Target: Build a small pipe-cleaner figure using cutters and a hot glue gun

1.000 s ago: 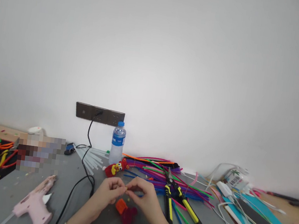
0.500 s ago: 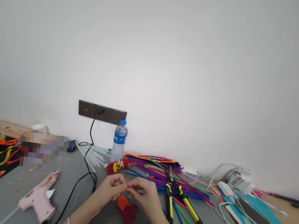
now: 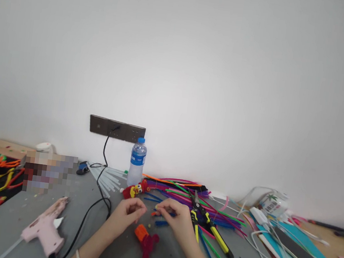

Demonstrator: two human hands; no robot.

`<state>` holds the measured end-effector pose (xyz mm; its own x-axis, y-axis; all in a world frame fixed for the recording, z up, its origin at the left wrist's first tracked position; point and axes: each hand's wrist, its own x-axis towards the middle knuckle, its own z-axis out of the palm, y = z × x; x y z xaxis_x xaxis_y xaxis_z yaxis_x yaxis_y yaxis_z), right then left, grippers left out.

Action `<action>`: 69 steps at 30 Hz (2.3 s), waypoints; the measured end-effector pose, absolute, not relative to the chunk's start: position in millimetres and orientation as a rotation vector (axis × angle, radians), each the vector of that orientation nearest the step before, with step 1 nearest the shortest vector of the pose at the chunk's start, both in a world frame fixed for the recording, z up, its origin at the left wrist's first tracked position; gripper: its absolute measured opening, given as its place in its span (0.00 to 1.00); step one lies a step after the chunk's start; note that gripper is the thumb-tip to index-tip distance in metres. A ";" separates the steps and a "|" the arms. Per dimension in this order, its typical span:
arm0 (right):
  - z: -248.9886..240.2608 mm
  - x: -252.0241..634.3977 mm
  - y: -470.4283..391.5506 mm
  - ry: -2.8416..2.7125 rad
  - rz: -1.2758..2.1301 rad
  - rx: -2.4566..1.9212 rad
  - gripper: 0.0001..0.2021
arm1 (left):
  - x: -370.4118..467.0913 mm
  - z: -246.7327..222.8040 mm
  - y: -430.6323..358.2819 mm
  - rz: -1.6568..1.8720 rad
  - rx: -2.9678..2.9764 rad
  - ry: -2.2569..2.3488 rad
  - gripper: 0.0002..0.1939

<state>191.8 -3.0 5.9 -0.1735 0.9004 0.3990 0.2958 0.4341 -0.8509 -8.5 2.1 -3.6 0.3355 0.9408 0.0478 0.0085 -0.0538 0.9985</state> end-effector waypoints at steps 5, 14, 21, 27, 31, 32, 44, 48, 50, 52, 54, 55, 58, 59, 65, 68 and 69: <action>4.8 196.0 -2.5 -1.779 0.844 -1.105 0.09 | -12.2 -0.9 0.6 0.948 1.529 0.951 0.17; -12.7 198.0 4.7 -2.122 0.720 -1.225 0.04 | -29.4 5.1 -0.9 0.616 1.928 0.954 0.14; -17.2 197.1 5.5 -2.159 0.684 -1.271 0.06 | -29.2 -5.2 -2.4 0.547 2.001 0.932 0.16; -19.3 197.9 6.2 -2.148 0.689 -1.269 0.08 | -26.3 -6.3 -1.2 0.546 2.035 0.987 0.12; -21.3 199.7 6.8 -2.126 0.711 -1.264 0.09 | -26.2 -4.4 -2.1 0.529 2.026 1.006 0.11; -21.7 200.1 7.0 -2.120 0.716 -1.266 0.10 | -26.4 -3.4 -2.7 0.527 2.015 1.005 0.11; -18.6 198.4 3.8 -2.142 0.653 -1.342 0.05 | -27.0 6.5 3.9 0.833 1.621 1.024 0.16; -15.5 198.6 3.5 -2.113 0.613 -1.336 0.07 | -25.6 4.2 8.2 0.978 1.334 0.934 0.25; -14.2 198.7 3.6 -2.087 0.592 -1.325 0.07 | -24.3 4.5 7.3 0.998 1.218 0.918 0.26; -13.2 198.8 3.6 -2.070 0.571 -1.304 0.07 | -22.6 4.2 5.6 1.019 1.130 0.879 0.24; -12.4 198.8 3.6 -2.066 0.561 -1.291 0.07 | -21.0 2.9 4.4 1.035 1.071 0.839 0.22; -12.3 198.7 3.5 -2.067 0.562 -1.285 0.07 | -20.5 2.1 3.9 1.039 1.052 0.827 0.21; -12.6 198.7 3.3 -2.071 0.584 -1.280 0.07 | -19.3 1.7 3.0 1.031 0.996 0.813 0.20; -13.0 198.8 3.3 -2.072 0.589 -1.280 0.07 | -19.0 2.5 2.7 1.027 0.973 0.812 0.21; -15.0 199.9 4.3 -2.054 0.583 -1.280 0.07 | -16.6 8.4 1.5 1.016 0.903 0.862 0.25; -14.3 200.6 4.4 -2.060 0.569 -1.282 0.07 | -16.4 7.0 2.5 1.030 0.925 0.898 0.26; -14.0 200.8 4.2 -2.060 0.566 -1.283 0.07 | -16.6 6.2 2.8 1.027 0.941 0.900 0.26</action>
<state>200.8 4.2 -14.0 -0.3200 0.9018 0.2904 0.6269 0.4313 -0.6488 -16.6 2.8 6.2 0.2629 0.9517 -0.1583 -0.2820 0.2327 0.9308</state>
